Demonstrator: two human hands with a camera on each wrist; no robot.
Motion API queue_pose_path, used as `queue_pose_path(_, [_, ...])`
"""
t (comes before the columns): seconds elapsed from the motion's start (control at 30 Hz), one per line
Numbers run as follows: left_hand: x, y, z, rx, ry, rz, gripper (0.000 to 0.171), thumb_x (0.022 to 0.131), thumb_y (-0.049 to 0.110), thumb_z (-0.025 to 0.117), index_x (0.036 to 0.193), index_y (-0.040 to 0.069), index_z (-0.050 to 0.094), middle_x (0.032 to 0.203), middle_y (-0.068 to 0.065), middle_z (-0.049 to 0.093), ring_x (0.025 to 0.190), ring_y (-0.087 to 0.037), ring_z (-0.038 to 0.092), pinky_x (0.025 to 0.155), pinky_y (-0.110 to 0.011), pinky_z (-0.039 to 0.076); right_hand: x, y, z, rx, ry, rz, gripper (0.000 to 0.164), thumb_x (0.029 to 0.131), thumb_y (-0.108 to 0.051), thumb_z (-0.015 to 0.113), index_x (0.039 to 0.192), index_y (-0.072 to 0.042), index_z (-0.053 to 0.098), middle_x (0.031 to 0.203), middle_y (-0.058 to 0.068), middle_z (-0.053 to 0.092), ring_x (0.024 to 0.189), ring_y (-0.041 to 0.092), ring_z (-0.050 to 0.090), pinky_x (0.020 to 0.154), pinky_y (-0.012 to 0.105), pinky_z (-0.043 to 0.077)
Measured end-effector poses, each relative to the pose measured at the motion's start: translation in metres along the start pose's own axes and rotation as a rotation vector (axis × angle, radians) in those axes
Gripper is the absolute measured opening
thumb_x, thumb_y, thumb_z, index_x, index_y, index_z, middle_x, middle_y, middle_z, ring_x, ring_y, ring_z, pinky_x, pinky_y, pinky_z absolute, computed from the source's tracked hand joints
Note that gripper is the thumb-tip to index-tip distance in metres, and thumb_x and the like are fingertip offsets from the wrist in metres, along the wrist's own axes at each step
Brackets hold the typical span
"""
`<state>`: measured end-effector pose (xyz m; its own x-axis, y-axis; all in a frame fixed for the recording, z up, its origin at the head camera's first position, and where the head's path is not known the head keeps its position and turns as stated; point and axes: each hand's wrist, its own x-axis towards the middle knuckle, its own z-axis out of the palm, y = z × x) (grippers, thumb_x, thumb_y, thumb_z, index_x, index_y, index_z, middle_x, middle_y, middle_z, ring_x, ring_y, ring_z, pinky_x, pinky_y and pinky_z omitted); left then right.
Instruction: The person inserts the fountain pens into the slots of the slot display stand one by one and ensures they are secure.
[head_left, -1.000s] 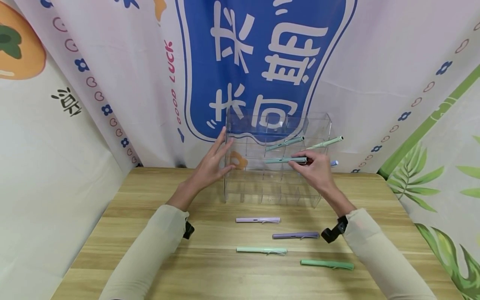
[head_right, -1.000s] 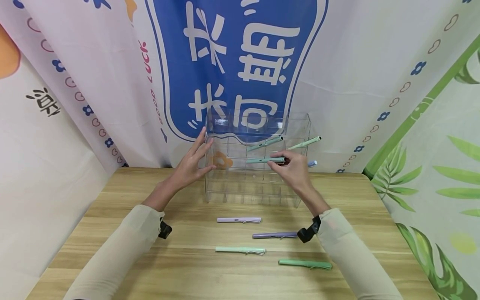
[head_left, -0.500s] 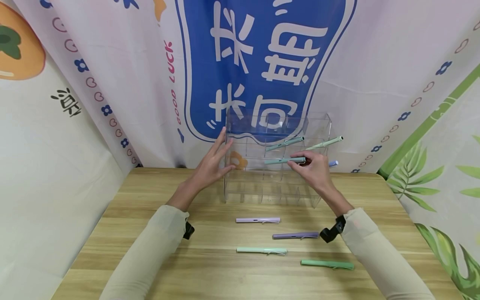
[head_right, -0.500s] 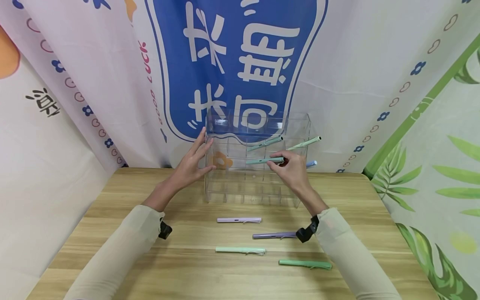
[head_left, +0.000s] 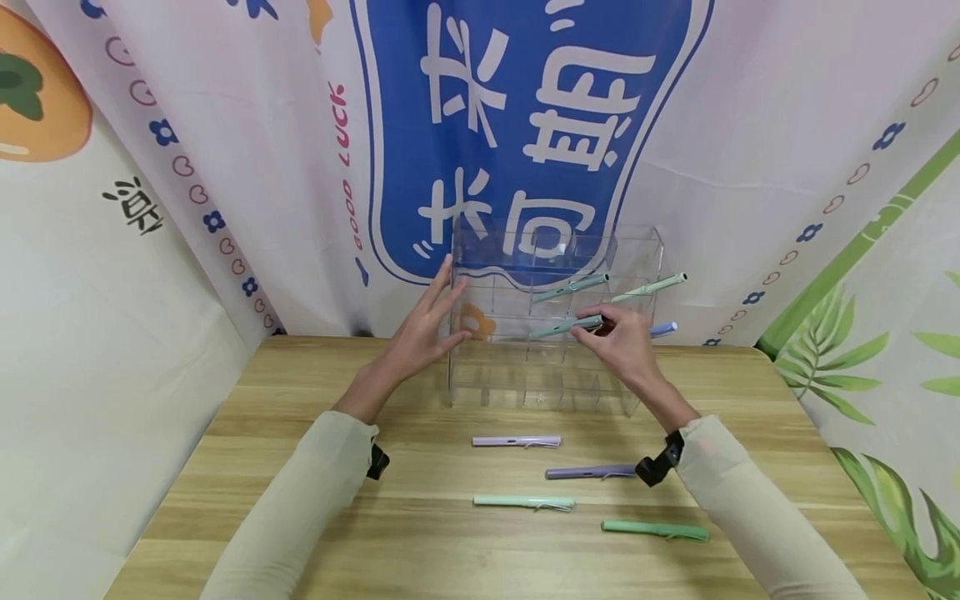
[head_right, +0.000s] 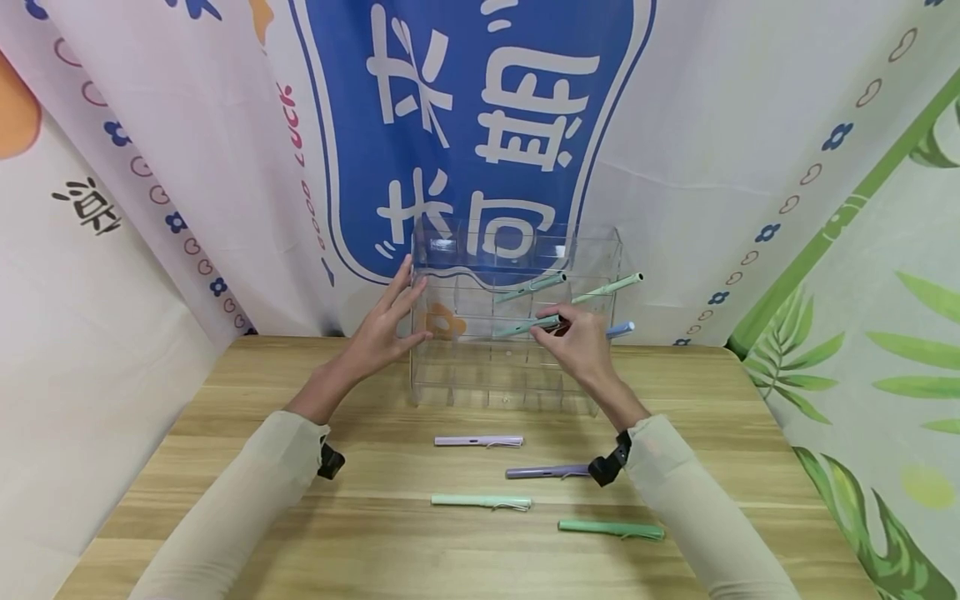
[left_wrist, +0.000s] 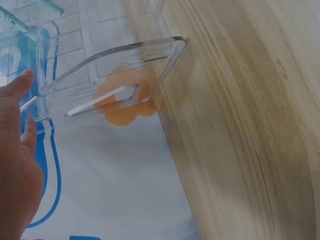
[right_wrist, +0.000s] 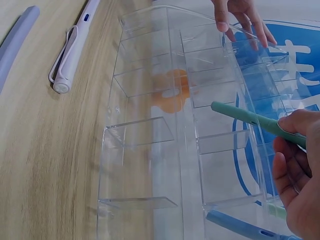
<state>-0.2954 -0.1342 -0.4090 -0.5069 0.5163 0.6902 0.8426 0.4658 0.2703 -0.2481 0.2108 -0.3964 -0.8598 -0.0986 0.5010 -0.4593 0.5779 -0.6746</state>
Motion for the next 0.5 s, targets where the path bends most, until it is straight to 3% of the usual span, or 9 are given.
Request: queue_pose_path(0.5, [0.0004, -0.0006, 0.0008, -0.004, 0.008, 0.013, 0.098, 0.077, -0.006, 0.092, 0.158, -0.009, 0.038, 0.168, -0.039, 0.015, 0.159, -0.044, 0.024, 0.114, -0.054, 0.049, 0.0003, 0.0001, 0.003, -0.045, -0.022, 0.014, 0.023, 0.089, -0.013, 0.087, 0.109, -0.004, 0.081, 0.085, 0.012, 0.077, 0.067, 0.02, 0.067, 0.054, 0.02, 0.051])
